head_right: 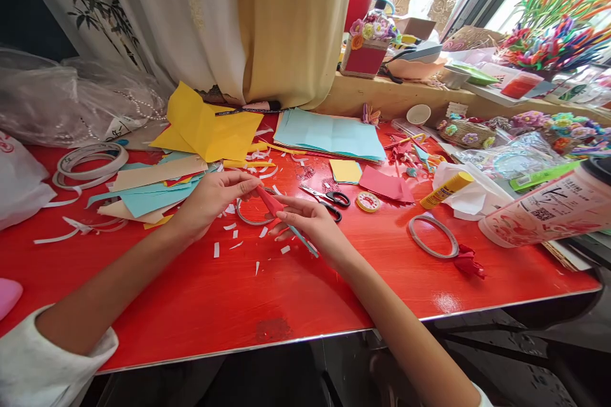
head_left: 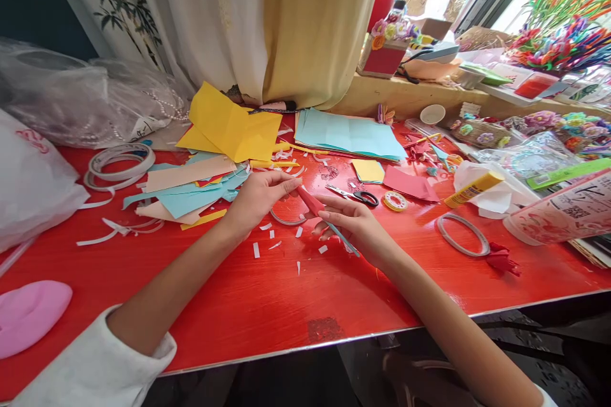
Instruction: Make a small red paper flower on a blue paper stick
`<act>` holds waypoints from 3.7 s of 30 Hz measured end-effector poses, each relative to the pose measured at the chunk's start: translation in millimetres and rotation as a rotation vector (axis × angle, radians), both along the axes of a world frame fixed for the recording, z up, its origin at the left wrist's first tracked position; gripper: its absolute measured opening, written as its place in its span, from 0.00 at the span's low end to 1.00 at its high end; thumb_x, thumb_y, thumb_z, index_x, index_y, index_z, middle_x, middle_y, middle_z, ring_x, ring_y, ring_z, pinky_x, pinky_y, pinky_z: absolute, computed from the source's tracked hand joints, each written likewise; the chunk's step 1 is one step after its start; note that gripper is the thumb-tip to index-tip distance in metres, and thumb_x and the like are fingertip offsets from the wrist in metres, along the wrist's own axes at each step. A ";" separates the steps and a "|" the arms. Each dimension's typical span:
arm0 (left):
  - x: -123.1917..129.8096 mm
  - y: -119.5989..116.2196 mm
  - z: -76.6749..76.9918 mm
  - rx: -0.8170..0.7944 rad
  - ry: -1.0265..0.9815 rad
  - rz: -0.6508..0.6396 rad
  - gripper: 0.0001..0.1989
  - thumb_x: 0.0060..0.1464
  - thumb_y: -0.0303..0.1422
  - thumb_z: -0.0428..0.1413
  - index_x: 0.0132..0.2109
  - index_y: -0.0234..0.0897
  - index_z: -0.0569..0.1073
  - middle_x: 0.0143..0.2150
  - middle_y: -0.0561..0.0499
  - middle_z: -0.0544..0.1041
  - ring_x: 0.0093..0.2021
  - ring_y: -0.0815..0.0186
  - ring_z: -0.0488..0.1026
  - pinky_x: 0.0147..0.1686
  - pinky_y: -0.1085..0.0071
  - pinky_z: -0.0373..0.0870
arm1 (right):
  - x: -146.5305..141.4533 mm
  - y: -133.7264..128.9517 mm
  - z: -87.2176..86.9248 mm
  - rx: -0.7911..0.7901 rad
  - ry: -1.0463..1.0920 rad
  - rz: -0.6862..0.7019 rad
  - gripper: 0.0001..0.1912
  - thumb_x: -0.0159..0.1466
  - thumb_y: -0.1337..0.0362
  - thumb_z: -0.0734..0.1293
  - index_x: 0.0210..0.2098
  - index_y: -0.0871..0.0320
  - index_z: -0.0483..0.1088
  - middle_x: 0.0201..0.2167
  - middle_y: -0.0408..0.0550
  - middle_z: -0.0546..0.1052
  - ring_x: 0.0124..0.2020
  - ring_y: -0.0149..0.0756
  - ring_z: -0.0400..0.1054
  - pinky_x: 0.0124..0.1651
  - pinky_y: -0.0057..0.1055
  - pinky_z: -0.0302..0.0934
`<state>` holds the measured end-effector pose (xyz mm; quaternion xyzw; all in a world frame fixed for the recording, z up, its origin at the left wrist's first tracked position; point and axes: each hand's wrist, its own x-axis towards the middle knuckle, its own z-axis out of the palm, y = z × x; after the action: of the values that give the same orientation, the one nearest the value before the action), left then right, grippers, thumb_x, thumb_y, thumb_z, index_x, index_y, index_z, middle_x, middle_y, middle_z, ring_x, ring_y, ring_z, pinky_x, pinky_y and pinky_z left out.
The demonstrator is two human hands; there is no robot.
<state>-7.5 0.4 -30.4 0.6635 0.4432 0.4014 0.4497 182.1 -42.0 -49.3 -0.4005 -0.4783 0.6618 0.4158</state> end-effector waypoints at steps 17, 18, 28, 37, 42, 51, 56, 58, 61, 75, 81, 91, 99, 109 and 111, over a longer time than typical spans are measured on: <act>3.3 -7.0 6.6 0.007 0.005 -0.075 0.13 0.50 0.35 0.56 0.44 0.38 0.74 0.41 0.49 0.77 0.42 0.63 0.72 0.46 0.66 0.66 | 1.7 -3.0 5.7 0.209 -0.258 -0.130 0.19 0.56 0.58 0.67 0.46 0.58 0.70 0.29 0.46 0.75 0.23 0.28 0.67 0.25 0.27 0.63; 3.5 -7.7 7.4 -0.004 0.007 -0.077 0.15 0.49 0.35 0.56 0.45 0.38 0.74 0.41 0.49 0.77 0.42 0.63 0.72 0.46 0.66 0.66 | 2.1 -3.7 5.8 0.255 -0.295 -0.141 0.17 0.57 0.57 0.66 0.43 0.58 0.71 0.28 0.45 0.74 0.23 0.29 0.66 0.25 0.27 0.63; 5.0 -8.2 4.1 0.197 0.129 -0.089 0.21 0.50 0.39 0.56 0.51 0.40 0.70 0.47 0.48 0.72 0.45 0.65 0.69 0.45 0.69 0.64 | 3.3 -6.2 2.3 0.670 -0.677 -0.222 0.12 0.61 0.61 0.62 0.44 0.53 0.71 0.37 0.49 0.75 0.32 0.36 0.70 0.34 0.32 0.63; 8.3 -12.6 -2.1 0.417 0.251 -0.166 0.06 0.54 0.34 0.53 0.37 0.38 0.73 0.36 0.51 0.75 0.37 0.68 0.70 0.39 0.72 0.64 | 0.0 -7.4 -0.5 0.798 -0.750 -0.200 0.12 0.62 0.61 0.61 0.46 0.52 0.67 0.39 0.49 0.75 0.37 0.36 0.70 0.40 0.33 0.66; 8.4 -11.9 -4.4 0.406 0.209 -0.163 0.06 0.53 0.33 0.54 0.35 0.38 0.74 0.35 0.51 0.74 0.37 0.67 0.70 0.38 0.72 0.64 | 0.2 -7.6 -0.5 0.780 -0.729 -0.239 0.10 0.62 0.62 0.61 0.43 0.54 0.67 0.38 0.49 0.74 0.36 0.35 0.71 0.39 0.32 0.66; 7.5 -15.2 1.1 0.244 0.168 -0.165 0.10 0.55 0.37 0.51 0.41 0.40 0.74 0.39 0.52 0.76 0.40 0.67 0.70 0.39 0.74 0.63 | 1.8 -5.9 0.4 0.705 -0.686 -0.255 0.08 0.63 0.61 0.60 0.36 0.57 0.68 0.29 0.47 0.75 0.30 0.34 0.71 0.33 0.30 0.66; 7.6 -16.2 1.6 0.138 0.158 -0.121 0.14 0.55 0.42 0.49 0.37 0.38 0.73 0.30 0.54 0.75 0.30 0.70 0.69 0.31 0.75 0.62 | 1.8 -4.9 0.3 0.745 -0.756 -0.230 0.16 0.61 0.60 0.64 0.47 0.56 0.67 0.39 0.50 0.75 0.36 0.35 0.71 0.37 0.31 0.67; 7.6 -15.6 1.0 0.118 0.169 -0.110 0.16 0.56 0.43 0.48 0.35 0.37 0.73 0.27 0.54 0.73 0.28 0.70 0.67 0.30 0.75 0.61 | 1.2 -5.5 -0.2 0.837 -0.813 -0.223 0.16 0.60 0.62 0.65 0.47 0.56 0.67 0.41 0.51 0.75 0.37 0.36 0.71 0.39 0.32 0.66; 7.7 -14.2 1.0 0.155 0.178 -0.105 0.15 0.55 0.43 0.49 0.38 0.37 0.73 0.32 0.53 0.74 0.31 0.69 0.69 0.31 0.75 0.61 | 1.0 -6.5 0.4 0.871 -0.828 -0.235 0.13 0.62 0.65 0.63 0.46 0.58 0.68 0.39 0.51 0.76 0.37 0.36 0.71 0.39 0.31 0.65; 8.2 -14.5 0.9 0.193 0.145 -0.164 0.11 0.53 0.39 0.52 0.37 0.39 0.75 0.36 0.53 0.76 0.37 0.68 0.71 0.38 0.74 0.64 | 2.7 -9.9 7.2 0.688 -0.718 -0.203 0.09 0.62 0.63 0.62 0.39 0.57 0.72 0.32 0.47 0.78 0.34 0.36 0.73 0.37 0.31 0.65; 3.2 -12.2 7.5 0.083 0.134 -0.111 0.13 0.52 0.42 0.52 0.34 0.38 0.74 0.28 0.54 0.74 0.32 0.69 0.70 0.34 0.74 0.63 | 3.3 -11.9 10.2 0.371 -0.479 -0.091 0.13 0.60 0.58 0.64 0.41 0.58 0.71 0.32 0.48 0.77 0.35 0.37 0.74 0.39 0.32 0.66; -0.5 -3.3 6.8 -0.029 -0.138 -0.049 0.17 0.53 0.46 0.51 0.37 0.36 0.73 0.27 0.53 0.71 0.29 0.70 0.66 0.32 0.73 0.62 | -10.7 10.3 39.8 0.012 -0.214 0.264 0.11 0.60 0.59 0.65 0.34 0.62 0.70 0.29 0.49 0.77 0.29 0.31 0.73 0.38 0.30 0.67; -1.5 -4.0 7.8 0.087 -0.023 0.158 0.23 0.49 0.51 0.51 0.22 0.35 0.62 0.19 0.57 0.58 0.22 0.73 0.55 0.24 0.73 0.53 | -25.6 21.8 24.0 0.020 -0.089 0.163 0.14 0.58 0.56 0.66 0.38 0.61 0.70 0.34 0.50 0.78 0.32 0.33 0.74 0.42 0.33 0.68; 1.5 -5.9 2.8 -0.028 -0.010 -0.002 0.22 0.51 0.52 0.49 0.26 0.36 0.65 0.23 0.55 0.66 0.24 0.71 0.62 0.25 0.73 0.58 | -28.5 13.3 20.7 0.107 -0.104 0.250 0.14 0.61 0.60 0.63 0.43 0.58 0.71 0.37 0.47 0.77 0.36 0.33 0.74 0.48 0.36 0.66; 2.5 -5.1 2.0 -0.034 -0.008 0.020 0.21 0.47 0.51 0.53 0.25 0.36 0.64 0.22 0.55 0.65 0.24 0.71 0.62 0.24 0.74 0.58 | -29.0 13.4 19.8 0.105 -0.121 0.217 0.14 0.59 0.59 0.65 0.42 0.59 0.71 0.37 0.47 0.78 0.36 0.33 0.74 0.47 0.36 0.66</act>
<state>-5.0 -4.6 -28.4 0.6497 0.4547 0.4011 0.4585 153.1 -28.7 -29.4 -0.3631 -0.5769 0.6517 0.3325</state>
